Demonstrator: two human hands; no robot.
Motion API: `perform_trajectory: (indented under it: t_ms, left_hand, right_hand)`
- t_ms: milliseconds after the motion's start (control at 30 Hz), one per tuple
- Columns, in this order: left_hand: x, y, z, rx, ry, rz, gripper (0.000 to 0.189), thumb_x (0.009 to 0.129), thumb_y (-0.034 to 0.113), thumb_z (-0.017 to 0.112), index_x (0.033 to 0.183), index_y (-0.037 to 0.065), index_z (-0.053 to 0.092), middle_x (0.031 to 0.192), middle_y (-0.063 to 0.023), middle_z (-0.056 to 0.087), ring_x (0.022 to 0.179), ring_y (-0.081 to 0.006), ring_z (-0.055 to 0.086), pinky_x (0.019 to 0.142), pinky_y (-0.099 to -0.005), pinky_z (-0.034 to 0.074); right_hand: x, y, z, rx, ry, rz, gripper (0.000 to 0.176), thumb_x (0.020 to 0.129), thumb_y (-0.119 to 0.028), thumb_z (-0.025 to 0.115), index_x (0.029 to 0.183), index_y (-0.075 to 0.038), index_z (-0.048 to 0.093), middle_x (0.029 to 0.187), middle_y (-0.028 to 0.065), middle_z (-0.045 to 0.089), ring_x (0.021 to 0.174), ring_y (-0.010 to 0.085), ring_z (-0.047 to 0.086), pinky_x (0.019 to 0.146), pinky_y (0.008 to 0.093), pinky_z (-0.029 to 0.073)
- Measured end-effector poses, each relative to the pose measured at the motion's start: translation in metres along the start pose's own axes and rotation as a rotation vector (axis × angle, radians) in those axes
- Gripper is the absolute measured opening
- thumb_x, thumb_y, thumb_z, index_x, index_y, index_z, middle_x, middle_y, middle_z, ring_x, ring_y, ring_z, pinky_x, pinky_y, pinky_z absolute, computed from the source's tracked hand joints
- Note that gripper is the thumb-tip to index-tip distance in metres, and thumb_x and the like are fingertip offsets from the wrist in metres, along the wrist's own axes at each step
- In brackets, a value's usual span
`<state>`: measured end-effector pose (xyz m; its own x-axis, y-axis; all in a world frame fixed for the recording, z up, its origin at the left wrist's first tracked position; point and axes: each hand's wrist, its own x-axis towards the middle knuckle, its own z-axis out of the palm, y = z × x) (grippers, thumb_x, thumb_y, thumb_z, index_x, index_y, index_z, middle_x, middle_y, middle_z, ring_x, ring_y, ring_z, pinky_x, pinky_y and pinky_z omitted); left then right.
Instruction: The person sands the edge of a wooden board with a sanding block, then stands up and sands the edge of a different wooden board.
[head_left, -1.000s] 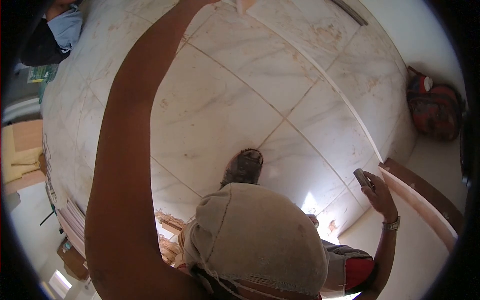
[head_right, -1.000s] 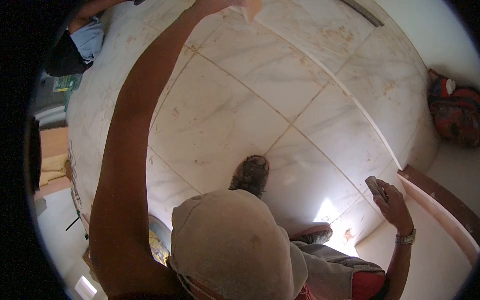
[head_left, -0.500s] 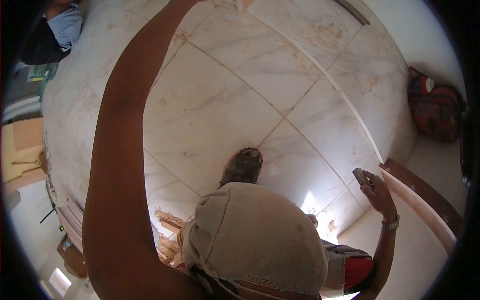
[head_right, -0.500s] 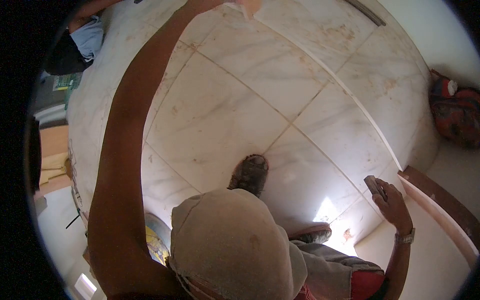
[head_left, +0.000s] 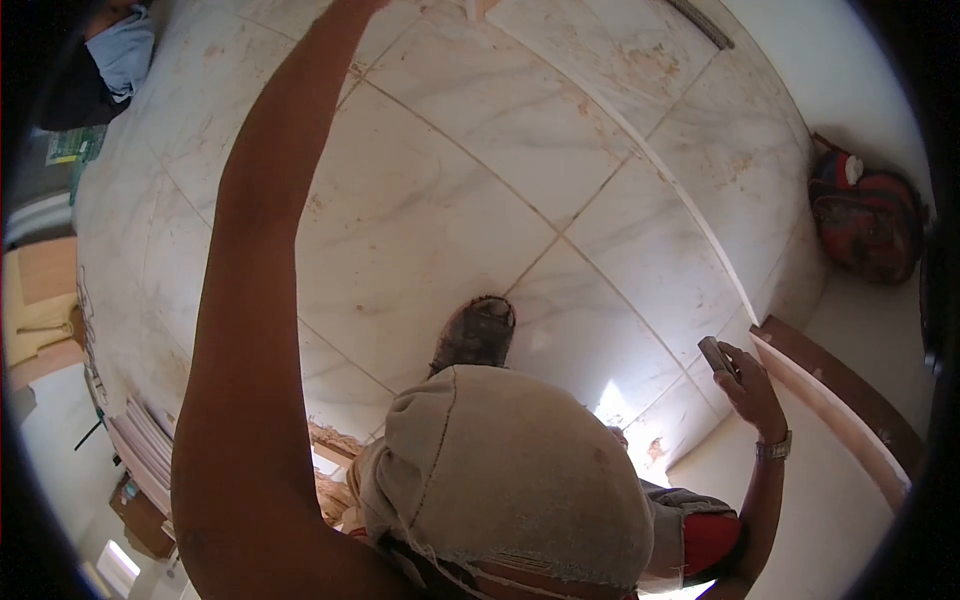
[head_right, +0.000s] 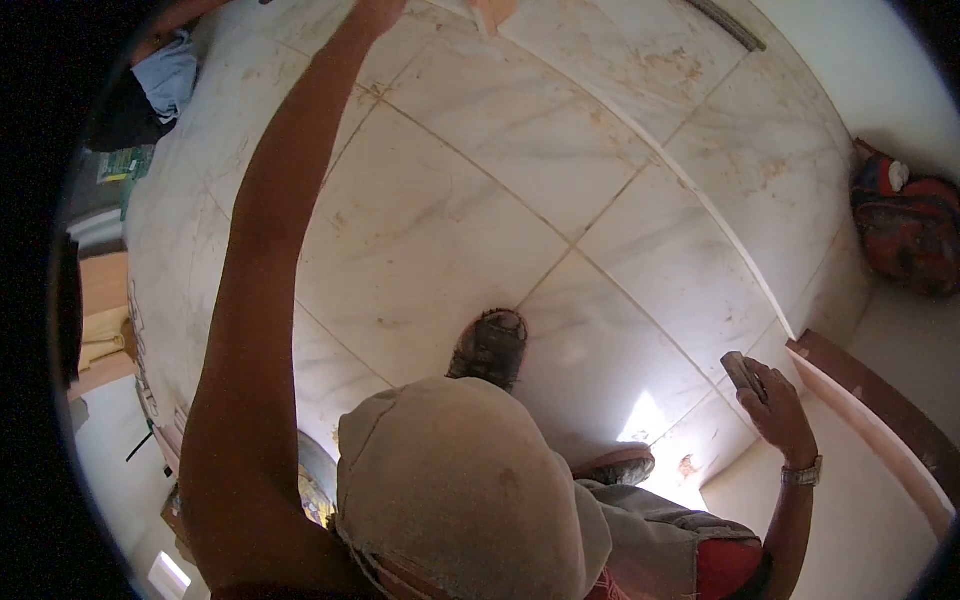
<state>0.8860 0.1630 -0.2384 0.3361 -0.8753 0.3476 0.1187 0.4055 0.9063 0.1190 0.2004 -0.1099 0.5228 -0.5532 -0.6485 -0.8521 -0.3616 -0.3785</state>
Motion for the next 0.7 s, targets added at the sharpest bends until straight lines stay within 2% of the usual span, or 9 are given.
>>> perform_trajectory:
  t_ms: [100, 200, 300, 400, 500, 600, 700]
  left_hand:
    - [-0.008, -0.032, -0.003, -0.041, 0.034, -0.178, 0.038, 0.104, 0.032, 0.059, 0.133, 0.007, 0.057, 0.120, -0.0087, 0.067, 0.107, -0.0223, 0.067, 0.100, -0.0409, 0.053]
    - [-0.019, -0.033, 0.033, 0.090, 0.126, -0.278, 0.039, 0.105, 0.036, 0.058, 0.131, 0.008, 0.057, 0.122, -0.0052, 0.065, 0.106, -0.0196, 0.065, 0.100, -0.0414, 0.053]
    - [-0.024, -0.045, 0.040, 0.063, 0.206, -0.255, 0.041, 0.102, 0.037, 0.063, 0.128, 0.007, 0.057, 0.121, -0.0055, 0.064, 0.107, -0.0199, 0.065, 0.100, -0.0405, 0.053]
    - [-0.038, -0.076, 0.029, 0.000, 0.072, -0.224, 0.042, 0.101, 0.038, 0.064, 0.126, 0.005, 0.056, 0.117, -0.0072, 0.064, 0.109, -0.0207, 0.064, 0.098, -0.0395, 0.054]
    - [-0.065, -0.107, 0.006, 0.663, 0.102, -0.268, 0.028, 0.094, 0.025, 0.075, 0.114, 0.005, 0.075, 0.098, -0.0002, 0.072, 0.092, -0.0106, 0.064, 0.086, -0.0287, 0.051]
    - [-0.048, -0.116, -0.012, 0.469, 0.017, -0.339, 0.054, 0.092, 0.022, 0.074, 0.137, -0.003, 0.059, 0.126, -0.0135, 0.066, 0.110, -0.0202, 0.063, 0.094, -0.0358, 0.050]
    - [-0.042, -0.095, -0.009, 0.167, 0.110, -0.227, 0.041, 0.100, 0.035, 0.067, 0.124, 0.003, 0.057, 0.116, -0.0093, 0.064, 0.110, -0.0219, 0.064, 0.097, -0.0394, 0.054]
  right_hand:
    - [0.001, -0.020, -0.005, 0.033, -0.045, 0.097, 0.051, 0.091, -0.019, 0.063, 0.137, 0.004, 0.058, 0.126, 0.0260, 0.066, 0.116, 0.0392, 0.064, 0.102, 0.0465, 0.050]
    - [0.000, -0.003, -0.002, 0.042, -0.058, 0.097, 0.051, 0.091, -0.019, 0.063, 0.137, 0.004, 0.058, 0.127, 0.0258, 0.066, 0.116, 0.0385, 0.064, 0.102, 0.0459, 0.050]
    - [0.000, 0.002, 0.002, 0.070, -0.048, 0.113, 0.051, 0.092, -0.019, 0.063, 0.137, 0.003, 0.058, 0.129, 0.0257, 0.065, 0.117, 0.0379, 0.064, 0.103, 0.0454, 0.050]
    - [0.000, 0.004, 0.002, 0.072, -0.061, 0.104, 0.051, 0.092, -0.019, 0.063, 0.138, 0.003, 0.057, 0.129, 0.0253, 0.065, 0.117, 0.0372, 0.064, 0.103, 0.0452, 0.050]
    - [0.002, -0.001, -0.001, 0.044, -0.083, 0.081, 0.051, 0.092, -0.019, 0.064, 0.138, 0.002, 0.057, 0.129, 0.0252, 0.065, 0.117, 0.0369, 0.064, 0.103, 0.0451, 0.050]
    - [0.001, 0.007, 0.003, 0.092, -0.048, 0.093, 0.052, 0.093, -0.021, 0.064, 0.138, 0.002, 0.057, 0.127, 0.0252, 0.065, 0.117, 0.0371, 0.064, 0.103, 0.0456, 0.050]
    - [0.000, 0.004, 0.000, 0.088, -0.055, 0.111, 0.052, 0.092, -0.022, 0.065, 0.138, 0.002, 0.057, 0.126, 0.0256, 0.066, 0.117, 0.0376, 0.064, 0.102, 0.0457, 0.050]
